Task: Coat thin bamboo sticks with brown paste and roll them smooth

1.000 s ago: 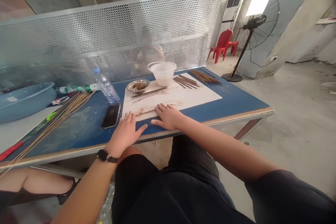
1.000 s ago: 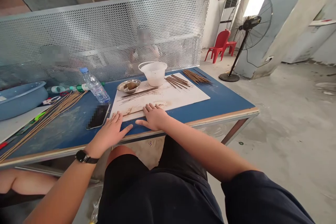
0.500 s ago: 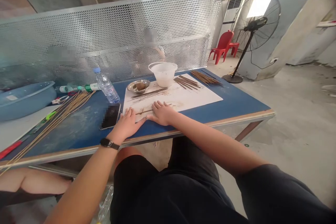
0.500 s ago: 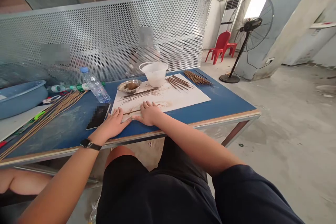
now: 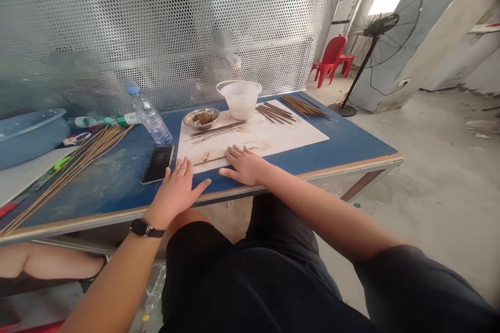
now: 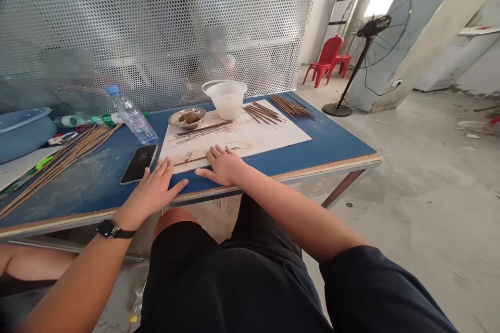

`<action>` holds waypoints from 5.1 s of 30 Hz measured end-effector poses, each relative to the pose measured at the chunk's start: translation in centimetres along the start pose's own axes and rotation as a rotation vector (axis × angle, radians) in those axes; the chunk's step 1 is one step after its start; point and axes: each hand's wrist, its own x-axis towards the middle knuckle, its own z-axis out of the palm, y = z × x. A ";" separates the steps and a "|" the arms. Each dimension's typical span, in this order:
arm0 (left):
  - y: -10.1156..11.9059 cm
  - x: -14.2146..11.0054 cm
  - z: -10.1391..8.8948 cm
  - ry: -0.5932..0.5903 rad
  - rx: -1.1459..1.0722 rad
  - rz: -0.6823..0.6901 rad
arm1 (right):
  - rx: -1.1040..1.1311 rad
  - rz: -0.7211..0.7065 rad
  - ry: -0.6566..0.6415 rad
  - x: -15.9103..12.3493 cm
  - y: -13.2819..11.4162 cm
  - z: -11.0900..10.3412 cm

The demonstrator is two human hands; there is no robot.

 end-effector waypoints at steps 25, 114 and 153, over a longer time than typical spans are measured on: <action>0.7 3.5 -0.5 -0.022 -0.087 0.045 | -0.042 0.074 -0.013 2.6 -0.4 0.0; 5.1 2.3 0.0 0.103 -0.117 0.275 | -0.020 0.017 0.082 -3.6 0.4 0.7; 2.1 4.5 -0.9 -0.018 -0.055 0.078 | -0.023 0.163 0.003 -2.8 3.1 -1.3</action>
